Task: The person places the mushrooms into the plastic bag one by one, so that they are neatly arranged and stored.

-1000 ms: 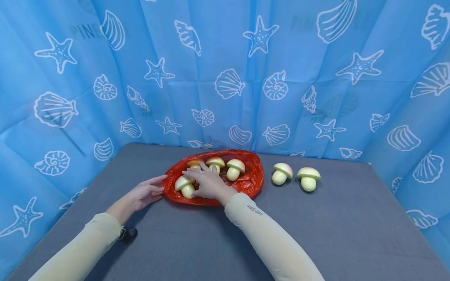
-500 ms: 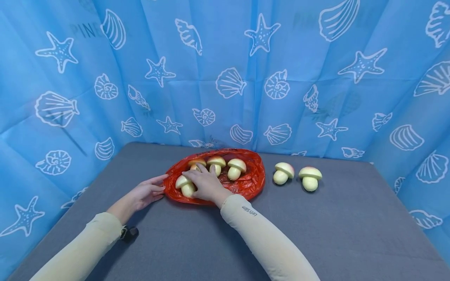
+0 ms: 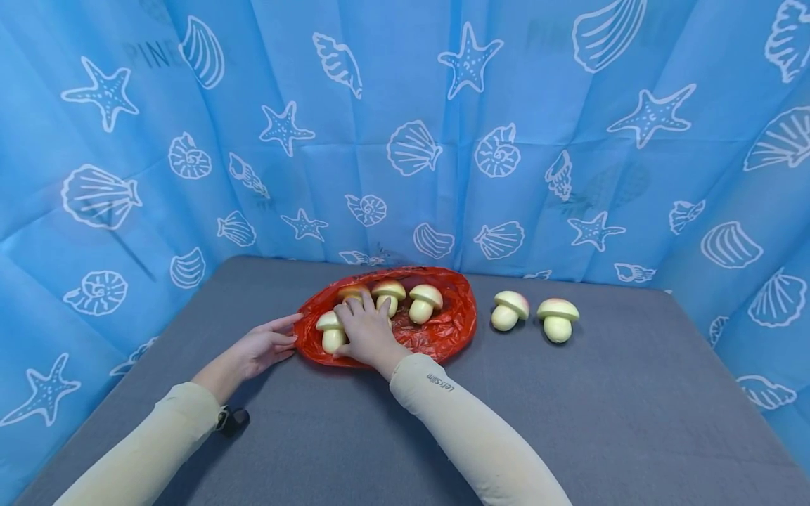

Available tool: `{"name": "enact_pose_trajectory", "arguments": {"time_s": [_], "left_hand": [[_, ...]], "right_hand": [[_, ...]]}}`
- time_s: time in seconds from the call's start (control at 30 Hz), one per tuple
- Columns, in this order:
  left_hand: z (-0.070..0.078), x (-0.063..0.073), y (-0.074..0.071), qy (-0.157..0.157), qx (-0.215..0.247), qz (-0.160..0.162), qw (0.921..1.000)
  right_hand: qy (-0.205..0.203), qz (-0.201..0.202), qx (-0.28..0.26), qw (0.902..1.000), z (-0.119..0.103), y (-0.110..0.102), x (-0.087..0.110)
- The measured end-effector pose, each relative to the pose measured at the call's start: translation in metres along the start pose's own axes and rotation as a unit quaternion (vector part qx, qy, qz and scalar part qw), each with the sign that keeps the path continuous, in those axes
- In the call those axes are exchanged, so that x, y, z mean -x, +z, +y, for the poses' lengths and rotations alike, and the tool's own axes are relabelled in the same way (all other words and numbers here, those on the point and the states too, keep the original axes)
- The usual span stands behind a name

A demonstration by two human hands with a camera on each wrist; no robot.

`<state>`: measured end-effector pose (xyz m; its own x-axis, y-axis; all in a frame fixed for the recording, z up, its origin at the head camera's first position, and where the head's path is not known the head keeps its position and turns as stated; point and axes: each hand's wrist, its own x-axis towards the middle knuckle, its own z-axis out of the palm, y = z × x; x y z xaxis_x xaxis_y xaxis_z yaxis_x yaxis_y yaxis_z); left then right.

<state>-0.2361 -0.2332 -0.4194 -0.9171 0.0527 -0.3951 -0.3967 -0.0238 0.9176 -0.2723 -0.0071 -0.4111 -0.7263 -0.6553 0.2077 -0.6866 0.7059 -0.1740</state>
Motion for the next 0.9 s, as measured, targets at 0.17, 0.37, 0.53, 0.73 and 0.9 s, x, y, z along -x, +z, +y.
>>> {"name": "enact_pose_trajectory", "arguments": {"time_s": [0.17,0.37,0.53,0.73,0.9], "left_hand": [[0.0,-0.001,0.0,0.0,0.0,0.002,1.0],[-0.001,-0.002,0.0,-0.002,0.003,0.002,1.0],[-0.001,-0.003,-0.001,-0.003,0.002,0.003,1.0],[-0.001,-0.001,0.001,0.001,0.004,0.002,1.0],[-0.001,0.001,0.002,0.009,0.003,-0.005,0.9999]], "right_hand": [[0.012,-0.009,-0.014,0.9998,0.001,-0.001,0.001],[0.032,-0.031,-0.054,0.9975,0.005,-0.01,0.005],[0.053,-0.021,-0.097,0.9937,0.011,-0.023,0.013],[0.055,-0.013,-0.115,0.9917,0.025,-0.03,0.028],[0.054,-0.007,-0.126,0.9905,0.035,-0.037,0.04]]}}
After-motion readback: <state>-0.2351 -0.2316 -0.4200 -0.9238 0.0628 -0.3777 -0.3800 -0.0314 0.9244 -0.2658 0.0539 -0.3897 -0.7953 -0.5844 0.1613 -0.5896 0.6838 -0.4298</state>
